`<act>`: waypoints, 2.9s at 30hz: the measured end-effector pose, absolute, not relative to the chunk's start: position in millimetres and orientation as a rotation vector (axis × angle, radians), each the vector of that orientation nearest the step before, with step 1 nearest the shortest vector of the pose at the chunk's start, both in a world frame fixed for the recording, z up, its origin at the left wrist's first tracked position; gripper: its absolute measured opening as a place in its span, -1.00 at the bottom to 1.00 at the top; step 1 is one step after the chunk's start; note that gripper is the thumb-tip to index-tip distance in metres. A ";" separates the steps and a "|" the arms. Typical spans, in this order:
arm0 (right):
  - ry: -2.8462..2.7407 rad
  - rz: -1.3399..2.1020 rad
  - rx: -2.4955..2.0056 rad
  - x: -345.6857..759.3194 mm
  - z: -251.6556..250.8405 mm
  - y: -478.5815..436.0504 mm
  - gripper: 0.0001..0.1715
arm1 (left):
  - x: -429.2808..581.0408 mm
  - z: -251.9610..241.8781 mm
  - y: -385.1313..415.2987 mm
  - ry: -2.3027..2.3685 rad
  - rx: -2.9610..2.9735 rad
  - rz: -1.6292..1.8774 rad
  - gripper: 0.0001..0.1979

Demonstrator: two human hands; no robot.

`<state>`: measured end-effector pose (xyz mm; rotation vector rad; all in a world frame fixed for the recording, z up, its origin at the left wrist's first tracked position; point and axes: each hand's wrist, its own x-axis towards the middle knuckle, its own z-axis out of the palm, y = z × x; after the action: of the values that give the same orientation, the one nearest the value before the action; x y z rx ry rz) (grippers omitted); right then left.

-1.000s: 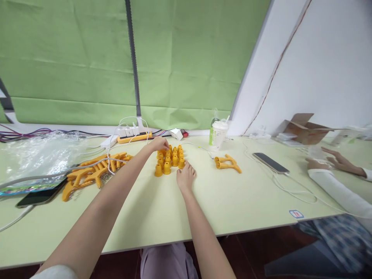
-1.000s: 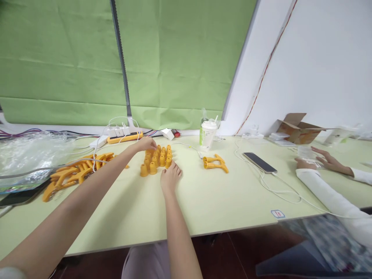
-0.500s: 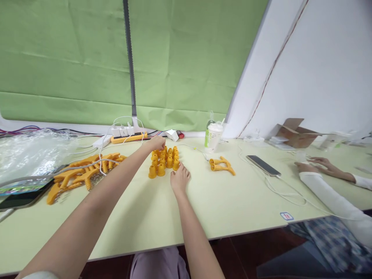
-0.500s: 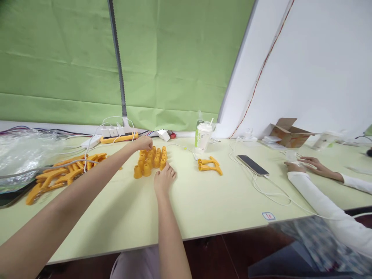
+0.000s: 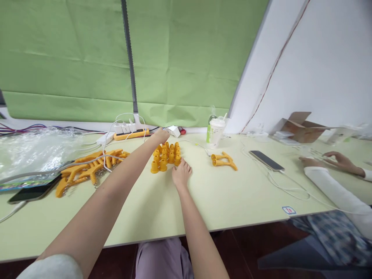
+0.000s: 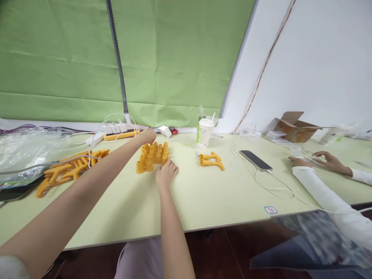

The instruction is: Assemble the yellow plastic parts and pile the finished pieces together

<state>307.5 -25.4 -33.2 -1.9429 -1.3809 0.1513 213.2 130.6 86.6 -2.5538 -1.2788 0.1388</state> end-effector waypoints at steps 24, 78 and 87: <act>-1.352 0.180 -1.916 307.7 -32.6 -25.3 -0.37 | 218.6 84.3 126.3 -1.443 -2.497 0.261 -0.66; -1.398 0.128 -1.953 308.1 -32.5 -26.4 -0.35 | 187.6 67.9 99.9 -1.348 -2.684 -0.176 -0.75; -1.398 0.098 -1.918 309.7 -38.5 -21.8 -0.35 | 190.8 65.0 106.0 -1.372 -2.748 -0.287 -0.71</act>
<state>309.7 -21.8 -38.5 -1.9177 -1.3982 0.0981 190.8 106.0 65.0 -2.7482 -1.3716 -0.2866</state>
